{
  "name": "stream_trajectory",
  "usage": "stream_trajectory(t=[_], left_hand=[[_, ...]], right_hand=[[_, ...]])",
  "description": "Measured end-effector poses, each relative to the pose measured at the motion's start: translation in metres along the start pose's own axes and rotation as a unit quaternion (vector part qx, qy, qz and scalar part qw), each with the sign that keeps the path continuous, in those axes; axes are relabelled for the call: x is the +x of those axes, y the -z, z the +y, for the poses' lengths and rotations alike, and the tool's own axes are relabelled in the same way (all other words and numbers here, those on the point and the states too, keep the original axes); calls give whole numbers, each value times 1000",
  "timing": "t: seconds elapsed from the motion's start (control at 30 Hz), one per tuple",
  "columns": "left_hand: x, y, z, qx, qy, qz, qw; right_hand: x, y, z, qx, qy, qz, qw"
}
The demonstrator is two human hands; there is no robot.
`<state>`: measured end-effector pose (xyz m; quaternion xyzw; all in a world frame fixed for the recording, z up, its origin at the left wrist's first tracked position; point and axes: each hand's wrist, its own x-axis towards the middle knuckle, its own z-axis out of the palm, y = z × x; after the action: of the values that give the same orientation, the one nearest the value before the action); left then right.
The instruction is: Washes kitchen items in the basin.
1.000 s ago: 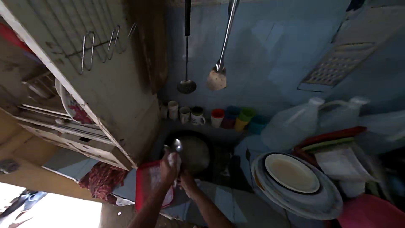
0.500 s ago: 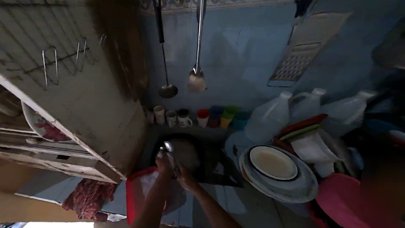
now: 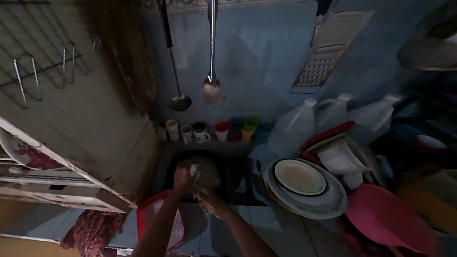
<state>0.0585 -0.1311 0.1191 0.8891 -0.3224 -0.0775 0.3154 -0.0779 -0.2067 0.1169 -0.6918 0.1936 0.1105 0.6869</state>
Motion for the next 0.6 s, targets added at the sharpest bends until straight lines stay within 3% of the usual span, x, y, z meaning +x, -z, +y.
stream_trajectory(t=[0.17,0.23,0.33,0.37,0.43,0.5,0.57,0.6], left_hand=[[18,2,7,-18,192,71,979],[9,-5,14,3,135,57,989],[-8,-17,14,40,-82,41,995],[-7,-16,13,53,-105,48,992],[3,-8,10,84,-53,59,993],[17,4,7,52,84,72,992],[27,11,2,-129,190,140,963],[28,12,3,-245,212,173,930]], right_hand=[[1,-3,4,-37,-11,5,999],[2,0,3,-64,-21,12,998],[-3,8,1,-89,-23,18,996],[-5,10,1,-87,-17,16,996],[-10,11,3,-73,-11,14,997],[-13,11,7,-57,-6,20,998],[-13,13,12,-46,-6,34,998],[-13,14,14,-42,-3,41,998]])
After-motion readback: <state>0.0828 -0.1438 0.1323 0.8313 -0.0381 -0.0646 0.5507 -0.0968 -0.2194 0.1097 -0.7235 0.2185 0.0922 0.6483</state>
